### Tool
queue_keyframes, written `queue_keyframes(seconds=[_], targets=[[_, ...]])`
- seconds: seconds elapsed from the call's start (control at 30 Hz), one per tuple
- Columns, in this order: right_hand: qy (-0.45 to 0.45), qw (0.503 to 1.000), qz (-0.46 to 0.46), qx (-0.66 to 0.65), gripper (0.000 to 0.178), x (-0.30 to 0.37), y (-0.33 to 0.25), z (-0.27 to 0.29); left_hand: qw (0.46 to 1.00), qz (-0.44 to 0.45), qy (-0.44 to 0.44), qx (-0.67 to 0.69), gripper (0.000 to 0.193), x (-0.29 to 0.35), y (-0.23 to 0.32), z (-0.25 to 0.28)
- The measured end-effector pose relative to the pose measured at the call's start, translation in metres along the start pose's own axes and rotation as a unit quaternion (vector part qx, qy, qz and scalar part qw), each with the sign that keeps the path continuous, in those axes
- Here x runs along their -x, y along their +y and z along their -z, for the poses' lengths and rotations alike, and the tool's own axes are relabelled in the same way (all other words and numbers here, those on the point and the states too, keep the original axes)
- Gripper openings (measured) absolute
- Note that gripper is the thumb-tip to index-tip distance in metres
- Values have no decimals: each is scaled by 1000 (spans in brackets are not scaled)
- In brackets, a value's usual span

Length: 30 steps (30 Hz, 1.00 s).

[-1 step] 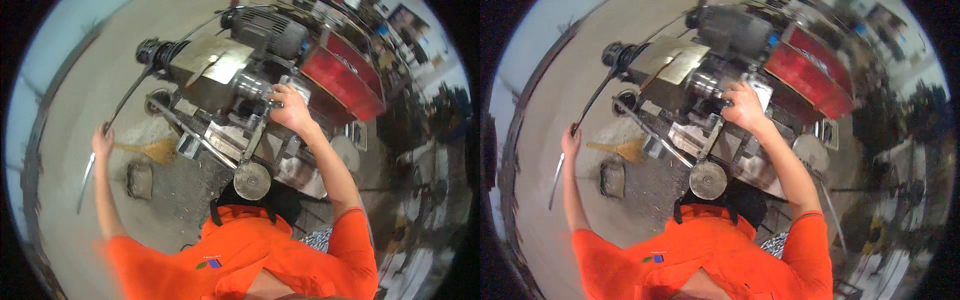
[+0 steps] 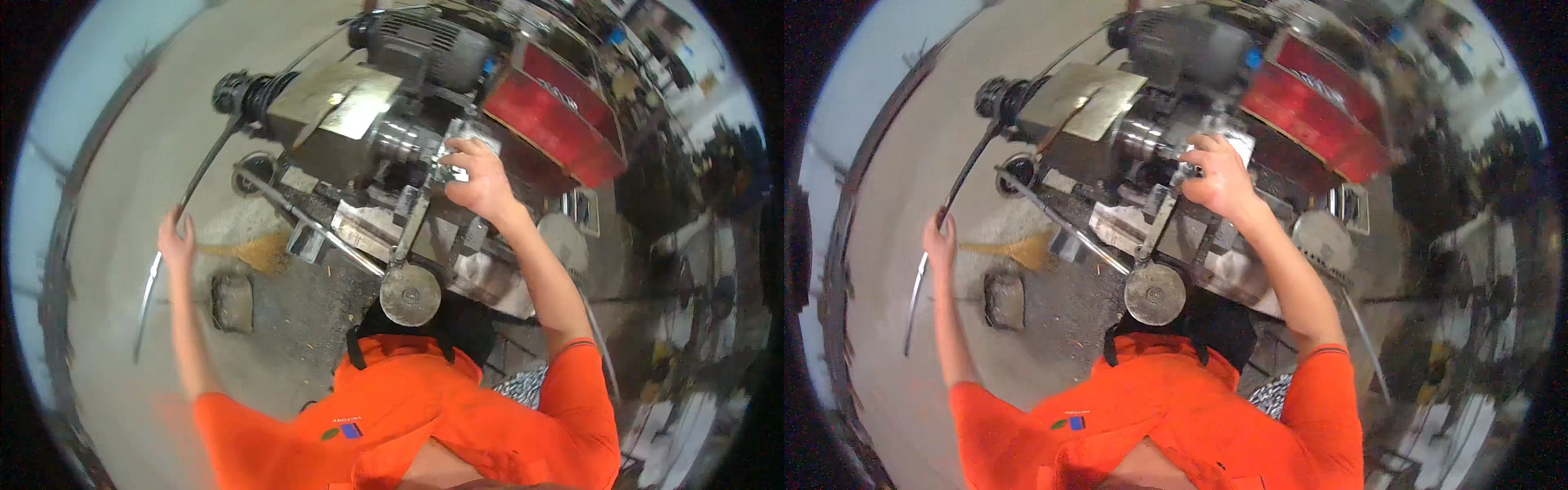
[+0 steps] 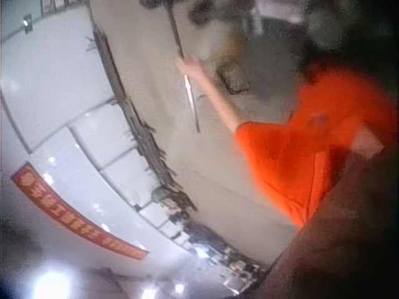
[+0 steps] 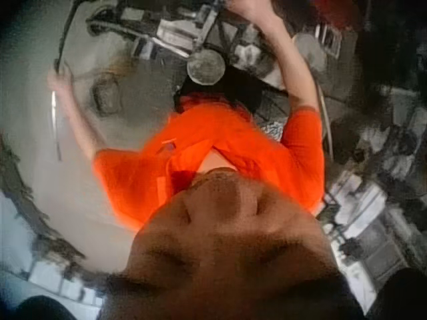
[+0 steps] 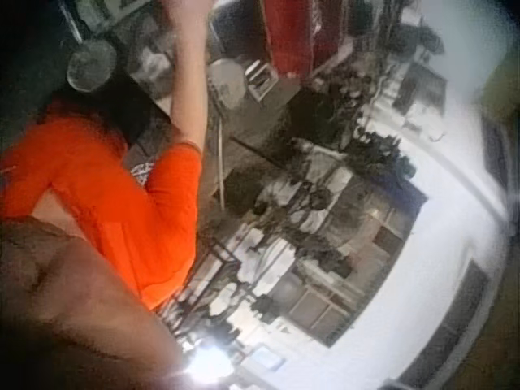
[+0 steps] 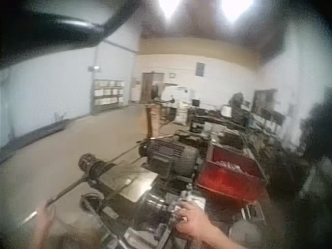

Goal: The person operates a metal forming machine by inserting small metal pieces into the chuck and pulling a lever to activate the forming cycle. The person repeatedly picks up metal pieces from a nearby pile, inserts them into the machine, and collects the formed parts.

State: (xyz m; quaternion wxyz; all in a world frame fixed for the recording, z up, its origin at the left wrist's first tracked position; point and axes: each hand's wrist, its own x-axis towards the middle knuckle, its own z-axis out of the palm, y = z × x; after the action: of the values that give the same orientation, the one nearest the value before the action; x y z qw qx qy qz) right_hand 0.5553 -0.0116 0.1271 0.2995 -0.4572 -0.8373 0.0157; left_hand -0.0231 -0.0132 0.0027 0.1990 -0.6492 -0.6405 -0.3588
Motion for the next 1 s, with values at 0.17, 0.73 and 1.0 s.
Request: queue_keyframes(seconds=[0.17,0.73,1.0], targets=[[67,991,-116,23,38,107,17,60,851,215,-470,92,46,119,53,-141],[-119,648,-684,311,43,557,80,172,864,150,-461,132,44,50,83,-111],[-101,680,-705,177,49,532,-53,104,790,368,-332,361,47,-3,160,-87]])
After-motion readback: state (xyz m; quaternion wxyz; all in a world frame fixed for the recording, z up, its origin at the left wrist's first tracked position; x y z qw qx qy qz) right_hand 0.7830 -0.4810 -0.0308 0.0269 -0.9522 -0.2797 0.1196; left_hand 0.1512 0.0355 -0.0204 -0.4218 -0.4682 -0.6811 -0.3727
